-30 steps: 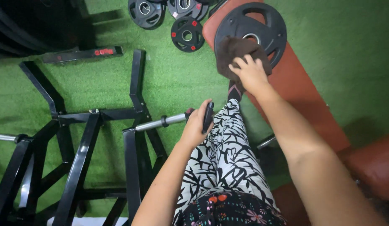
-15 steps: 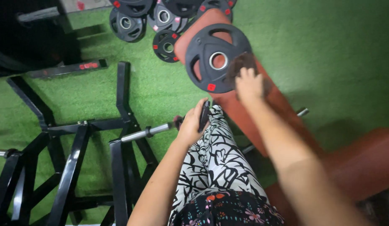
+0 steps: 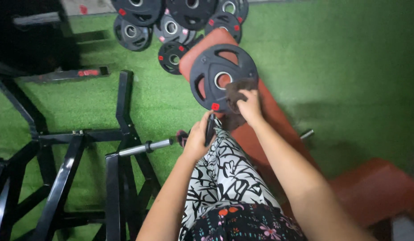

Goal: The person is seen picking up gym weights from a bench and placing them on a storage rack, then wiping a weight plate with a cloth.

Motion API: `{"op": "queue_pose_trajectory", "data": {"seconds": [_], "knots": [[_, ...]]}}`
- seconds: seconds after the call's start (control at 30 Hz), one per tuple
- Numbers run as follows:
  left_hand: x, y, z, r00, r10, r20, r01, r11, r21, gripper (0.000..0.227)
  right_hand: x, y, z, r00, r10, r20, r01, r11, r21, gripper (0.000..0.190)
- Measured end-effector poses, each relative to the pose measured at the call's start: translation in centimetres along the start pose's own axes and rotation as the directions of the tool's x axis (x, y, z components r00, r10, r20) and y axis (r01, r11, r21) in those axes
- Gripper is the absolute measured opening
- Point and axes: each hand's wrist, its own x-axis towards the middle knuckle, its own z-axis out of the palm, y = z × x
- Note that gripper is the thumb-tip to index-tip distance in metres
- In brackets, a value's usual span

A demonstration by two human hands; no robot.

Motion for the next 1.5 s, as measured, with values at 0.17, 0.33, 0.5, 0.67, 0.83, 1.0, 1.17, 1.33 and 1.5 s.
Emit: {"op": "queue_pose_trajectory", "data": {"seconds": [0.17,0.33,0.5,0.67,0.83,1.0,1.17,1.33,1.5], "knots": [[-1.4,-0.7,-0.3,0.999,-0.020,-0.042,0.019,1.000,-0.006,0.083,0.4,-10.9,-1.9,0.886,-0.461,0.052,0.451,0.828,-0.334,0.066],[-2.2,-0.9,-0.2,0.997,-0.055,-0.061,0.055,0.998,-0.001,0.085,2.6,-8.9,2.2,0.813,-0.468,0.346,0.542,0.393,-0.743,0.067],[-2.4,-1.2,-0.5,0.996,-0.072,-0.058,0.072,0.997,-0.008,0.084,4.3,-10.3,0.7,0.736,-0.189,0.650,0.653,-0.055,-0.755,0.038],[-2.4,-0.7,-0.8,0.995,-0.067,-0.069,0.065,0.998,-0.027,0.083,4.3,-10.9,4.7,0.838,-0.150,0.525,0.497,-0.191,-0.847,0.039],[-2.6,-1.0,-1.3,0.994,-0.069,-0.081,0.069,0.998,-0.005,0.082,4.8,-12.1,5.7,0.877,-0.027,0.479,0.479,0.006,-0.878,0.034],[-1.9,-0.6,-1.9,0.992,0.021,-0.123,-0.024,0.999,-0.022,0.084,3.9,-14.6,2.8,0.940,-0.012,0.342,0.303,0.492,-0.816,0.036],[-0.8,-0.1,-1.6,0.999,-0.010,-0.037,0.010,1.000,-0.004,0.082,6.5,-6.1,1.1,0.934,0.011,0.357,0.097,0.954,-0.283,0.038],[-0.2,0.4,-1.5,0.999,0.016,-0.033,-0.016,1.000,-0.003,0.082,7.7,-7.9,-2.7,0.958,0.047,0.283,-0.084,0.989,0.120,0.041],[0.1,0.3,-1.3,1.000,0.014,-0.009,-0.014,1.000,0.025,0.082,8.3,-15.7,-3.8,0.859,-0.510,-0.056,0.421,0.763,-0.490,0.074]]}}
